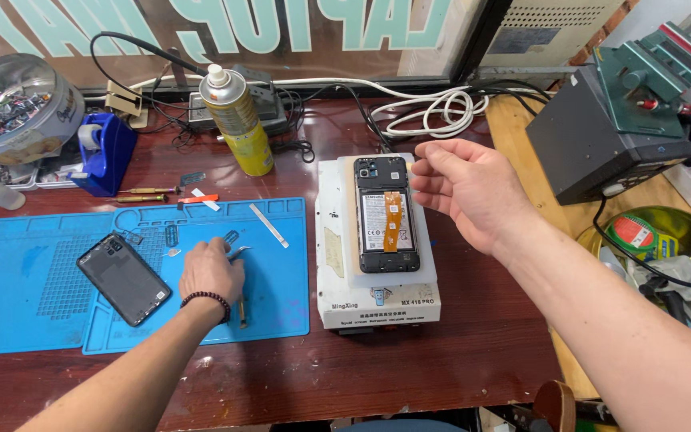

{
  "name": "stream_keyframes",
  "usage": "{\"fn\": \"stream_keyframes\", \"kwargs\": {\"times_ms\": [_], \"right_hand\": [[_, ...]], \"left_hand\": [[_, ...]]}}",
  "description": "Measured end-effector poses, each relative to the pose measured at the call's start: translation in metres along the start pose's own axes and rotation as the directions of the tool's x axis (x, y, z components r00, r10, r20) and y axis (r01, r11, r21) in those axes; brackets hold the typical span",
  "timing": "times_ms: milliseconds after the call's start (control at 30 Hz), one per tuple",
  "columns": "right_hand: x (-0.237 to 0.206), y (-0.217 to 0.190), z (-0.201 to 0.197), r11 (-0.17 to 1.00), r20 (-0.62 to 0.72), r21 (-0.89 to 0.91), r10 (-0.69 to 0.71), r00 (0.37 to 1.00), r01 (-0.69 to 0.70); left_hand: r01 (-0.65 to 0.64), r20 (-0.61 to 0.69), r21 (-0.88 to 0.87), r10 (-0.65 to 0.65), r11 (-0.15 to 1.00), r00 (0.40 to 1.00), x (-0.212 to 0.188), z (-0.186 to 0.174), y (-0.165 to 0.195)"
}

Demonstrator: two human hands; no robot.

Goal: The person uses a metal prying tool to separate the back cover from a smartphone, then uses a screwdriver to remove screws from the internal frame. The back cover is set aside and the phone remains open on the workbench.

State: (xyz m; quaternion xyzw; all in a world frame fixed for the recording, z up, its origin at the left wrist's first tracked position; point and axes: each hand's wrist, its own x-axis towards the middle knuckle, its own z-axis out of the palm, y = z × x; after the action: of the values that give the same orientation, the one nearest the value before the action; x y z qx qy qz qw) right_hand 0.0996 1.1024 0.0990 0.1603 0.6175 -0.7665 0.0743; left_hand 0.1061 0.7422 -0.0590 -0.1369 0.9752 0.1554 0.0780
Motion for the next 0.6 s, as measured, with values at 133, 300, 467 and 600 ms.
{"fn": "stream_keyframes", "kwargs": {"times_ms": [133, 300, 467, 600], "right_hand": [[0.002, 0.002, -0.009, 0.999, -0.025, -0.005, 0.039, 0.999, -0.039], [-0.002, 0.005, -0.024, 0.999, -0.051, -0.003, 0.048, 0.998, -0.049], [-0.008, 0.001, -0.023, 0.992, -0.033, -0.119, -0.055, 0.998, 0.051], [-0.008, -0.001, 0.005, 0.950, 0.067, -0.288, -0.109, 0.992, 0.124]], "left_hand": [[-0.025, 0.115, 0.091, 0.014, 0.996, 0.993, 0.015, 0.005, 0.003], [-0.210, -0.011, 0.162, 0.215, 0.964, 0.977, 0.026, -0.004, 0.005], [-0.396, -0.458, -0.335, 0.219, 0.855, 0.861, 0.037, -0.054, 0.046], [0.116, 0.144, -0.988, 0.347, 0.100, 0.927, 0.023, -0.087, 0.114]]}}
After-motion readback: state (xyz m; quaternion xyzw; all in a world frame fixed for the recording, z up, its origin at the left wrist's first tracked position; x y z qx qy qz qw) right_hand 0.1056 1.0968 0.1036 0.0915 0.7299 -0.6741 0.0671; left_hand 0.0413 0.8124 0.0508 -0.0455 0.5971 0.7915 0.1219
